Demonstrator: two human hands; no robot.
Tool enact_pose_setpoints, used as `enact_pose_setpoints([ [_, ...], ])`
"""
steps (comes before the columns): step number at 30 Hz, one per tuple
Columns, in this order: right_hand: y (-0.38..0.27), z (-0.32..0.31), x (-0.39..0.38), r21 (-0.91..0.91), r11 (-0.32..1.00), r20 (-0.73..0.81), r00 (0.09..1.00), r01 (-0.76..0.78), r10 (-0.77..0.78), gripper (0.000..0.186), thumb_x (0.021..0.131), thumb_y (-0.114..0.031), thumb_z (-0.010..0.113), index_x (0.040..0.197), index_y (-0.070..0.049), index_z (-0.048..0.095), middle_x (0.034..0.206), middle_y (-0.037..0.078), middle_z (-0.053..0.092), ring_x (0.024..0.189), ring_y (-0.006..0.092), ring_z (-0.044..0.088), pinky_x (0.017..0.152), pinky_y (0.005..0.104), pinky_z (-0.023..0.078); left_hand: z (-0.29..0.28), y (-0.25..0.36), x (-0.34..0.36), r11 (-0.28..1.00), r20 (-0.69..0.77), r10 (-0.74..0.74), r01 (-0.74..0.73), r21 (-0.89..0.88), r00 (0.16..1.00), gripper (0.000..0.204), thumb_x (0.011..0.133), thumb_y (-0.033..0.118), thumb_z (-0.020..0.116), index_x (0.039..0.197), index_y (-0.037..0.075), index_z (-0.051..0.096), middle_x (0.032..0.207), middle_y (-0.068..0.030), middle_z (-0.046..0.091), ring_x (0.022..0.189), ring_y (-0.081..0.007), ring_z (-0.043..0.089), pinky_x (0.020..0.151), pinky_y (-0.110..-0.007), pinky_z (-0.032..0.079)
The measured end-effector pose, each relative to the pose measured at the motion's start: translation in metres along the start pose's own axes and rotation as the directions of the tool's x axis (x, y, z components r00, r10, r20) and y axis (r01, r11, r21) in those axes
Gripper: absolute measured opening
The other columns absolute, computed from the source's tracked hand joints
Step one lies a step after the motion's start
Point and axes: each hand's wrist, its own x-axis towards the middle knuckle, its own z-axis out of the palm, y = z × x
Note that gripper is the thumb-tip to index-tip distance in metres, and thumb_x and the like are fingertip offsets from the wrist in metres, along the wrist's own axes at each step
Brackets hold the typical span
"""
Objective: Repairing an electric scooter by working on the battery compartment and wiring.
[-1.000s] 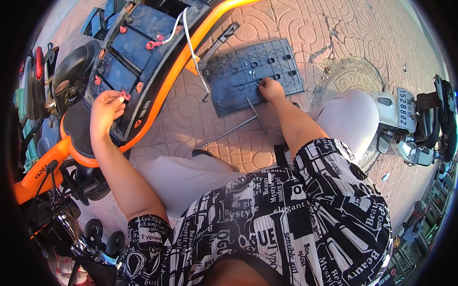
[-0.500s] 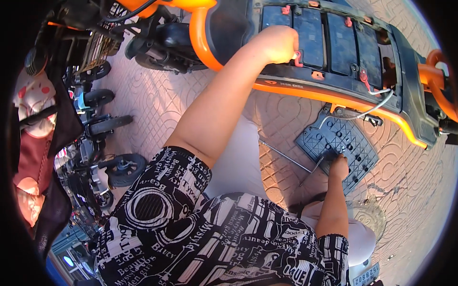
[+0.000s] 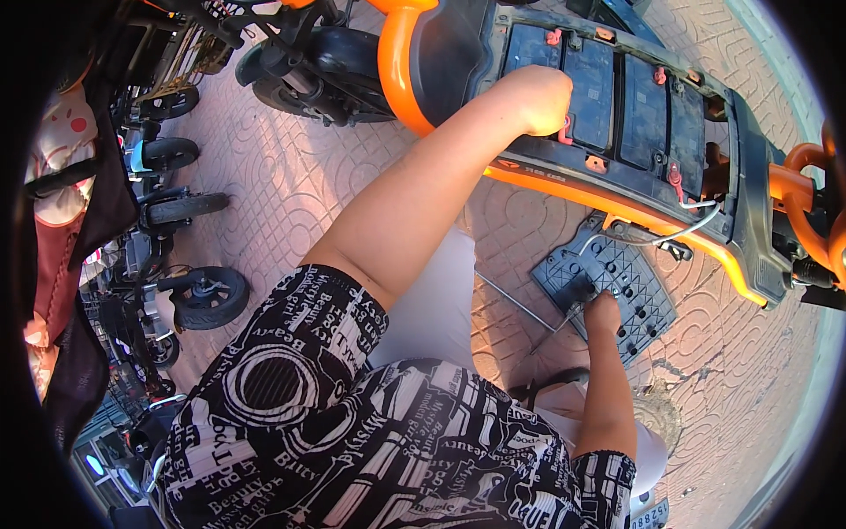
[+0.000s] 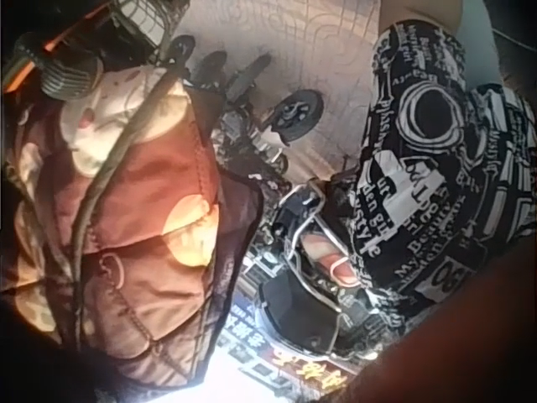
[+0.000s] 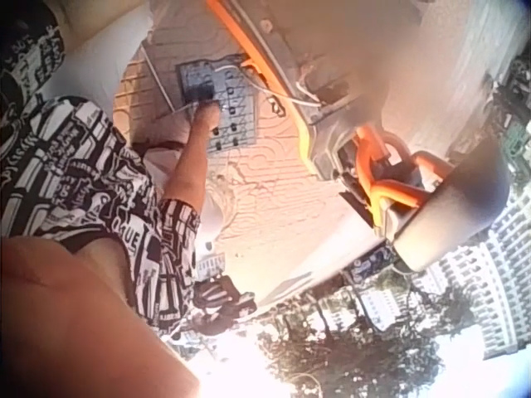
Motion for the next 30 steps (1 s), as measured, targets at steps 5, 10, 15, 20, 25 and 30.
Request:
enact_pose_setpoints([
  [5,-0.072,-0.101,-0.035,0.213,0.892,-0.027,0.915,0.398,-0.402,0.02,0.073,-0.006,0.066,0.087,0.002,0.054,0.082,0.022,0.064,0.076,0.0391,0.065,0.068,0.045,0.053,-0.003,0.008,0.005,0.999,0.042,-0.028,0.028,0.016,0.999,0.021,0.081,0.018,0.07,0.093,0.002,0.074,0.098,-0.0179,0.07,0.091,-0.0339,0.068,0.078,-0.041,0.055],
  [10,-0.154,-0.216,-0.092,0.456,0.537,-0.319,0.694,0.709,-0.646,0.016,0.075,-0.002,0.068,0.09,-0.002,0.062,0.079,0.011,0.061,0.063,0.024,0.059,0.061,0.0325,0.049,-0.005,0.007,0.0,0.997,0.049,-0.073,0.072,0.024,0.996,0.019,0.079,0.016,0.071,0.093,0.003,0.075,0.099,-0.0175,0.07,0.091,-0.0336,0.068,0.079,-0.041,0.055],
  [15,-0.212,-0.287,-0.124,0.439,0.297,-0.545,0.514,0.848,-0.662,0.012,0.078,0.002,0.068,0.089,-0.002,0.064,0.081,0.01,0.061,0.065,0.0203,0.061,0.06,0.0286,0.049,-0.008,0.016,-0.004,0.996,0.023,-0.084,0.085,-0.026,0.996,0.018,0.076,0.012,0.072,0.092,0.004,0.075,0.099,-0.0167,0.071,0.091,-0.0337,0.069,0.079,-0.041,0.056],
  [20,-0.244,-0.294,-0.124,0.241,0.301,-0.605,0.385,0.923,-0.697,0.011,0.08,-0.003,0.069,0.091,-0.003,0.065,0.08,0.01,0.059,0.064,0.0245,0.062,0.058,0.0332,0.05,-0.017,0.023,-0.008,0.998,0.129,-0.058,0.06,-0.015,0.99,0.028,0.078,0.015,0.075,0.106,0.011,0.075,0.108,-0.0098,0.072,0.098,-0.026,0.07,0.077,-0.039,0.056],
  [25,-0.257,-0.291,-0.123,0.086,0.416,-0.532,0.395,0.905,-0.749,0.013,0.082,-0.01,0.068,0.094,-0.005,0.066,0.083,0.011,0.061,0.07,0.0279,0.064,0.062,0.038,0.052,-0.019,0.022,-0.007,0.997,0.142,-0.082,0.083,-0.006,0.986,0.025,0.078,0.013,0.074,0.103,0.012,0.076,0.107,-0.0076,0.072,0.101,-0.0239,0.069,0.078,-0.038,0.055],
  [30,-0.26,-0.294,-0.124,-0.116,0.43,-0.483,0.328,0.895,-0.812,0.013,0.08,-0.012,0.07,0.09,-0.007,0.064,0.085,0.009,0.061,0.07,0.03,0.063,0.061,0.0387,0.051,-0.019,0.025,-0.008,0.996,0.126,-0.085,0.086,-0.005,0.988,0.025,0.078,0.012,0.072,0.102,0.012,0.076,0.107,-0.0069,0.073,0.101,-0.0243,0.069,0.075,-0.038,0.055],
])
